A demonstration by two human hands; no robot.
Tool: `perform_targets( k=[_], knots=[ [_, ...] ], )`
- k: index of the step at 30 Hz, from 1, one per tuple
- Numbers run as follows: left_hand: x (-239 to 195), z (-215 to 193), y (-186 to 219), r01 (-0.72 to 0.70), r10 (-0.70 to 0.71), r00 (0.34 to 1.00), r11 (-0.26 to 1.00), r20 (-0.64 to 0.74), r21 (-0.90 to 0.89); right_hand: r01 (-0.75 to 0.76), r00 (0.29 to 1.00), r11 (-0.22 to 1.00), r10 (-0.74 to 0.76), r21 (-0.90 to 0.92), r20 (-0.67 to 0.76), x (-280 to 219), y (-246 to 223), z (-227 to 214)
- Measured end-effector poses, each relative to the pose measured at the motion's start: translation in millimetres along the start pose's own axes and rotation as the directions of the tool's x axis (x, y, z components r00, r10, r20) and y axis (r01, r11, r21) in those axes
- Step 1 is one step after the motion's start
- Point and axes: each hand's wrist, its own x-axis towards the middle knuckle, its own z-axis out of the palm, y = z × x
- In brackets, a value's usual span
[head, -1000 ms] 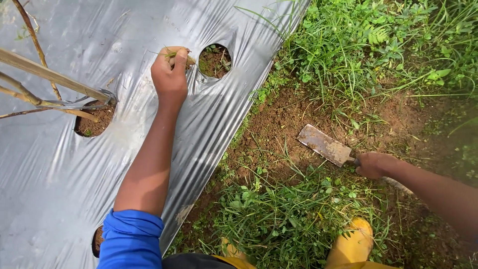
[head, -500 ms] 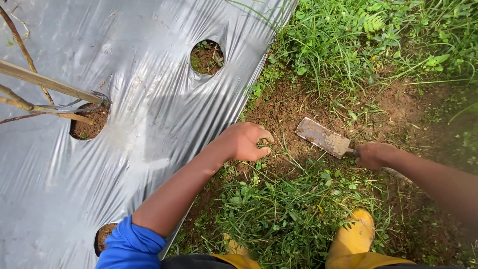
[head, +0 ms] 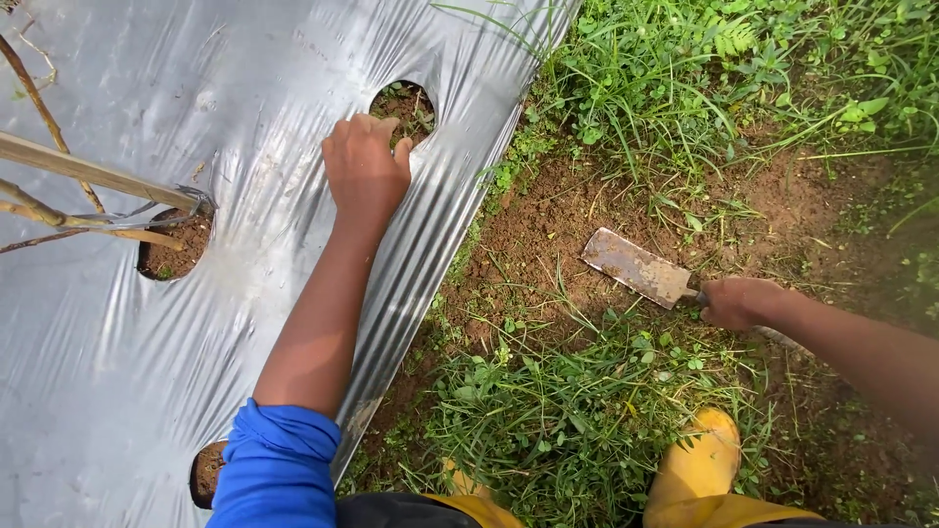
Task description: Using a hand trowel to remove weeds from the soil adjacent to a plastic-covered garden bed.
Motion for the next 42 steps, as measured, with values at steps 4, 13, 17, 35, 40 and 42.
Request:
perform_targets(
  k=[4,13,17,35,40,42],
  knots=[
    [3,0,14,-0.012,0.012,1.0,0.999,0.002,0.041,-0.006,1.0,1.0,0.006,-0.023,-0.004,3,0,0],
    [19,13,2,0.038,-0.038,0.994,0.999,-0.106,-0.006,-0.003,1.0,1.0,0.003,-0.002,0.023,2,0,-3],
    [29,13,-16,0.078,-0.09,0.954,0.995,-0.285,-0.056,-0.028,0.999,1.0,0.028,-0.009,0.025,8,3,-1],
    [41,25,-16,-0.19,0.261,0.878,0.959,-0.402,0.209,-0.008,1.0,1.0,0.008,0.009,0.026,0,1,-7],
    [45,27,-14,-0.13,0.18,0.921,0.978,-0.346,0.164,-0.025,0.999,0.999,0.024,0.04,0.03,-1,2,-7],
    [46,24,-11,-0.056,0.07,0.984,0.994,-0.161,0.092,-0.011,1.0,0.999,0.009,0.05,0.022,-1,4,-7]
  ],
)
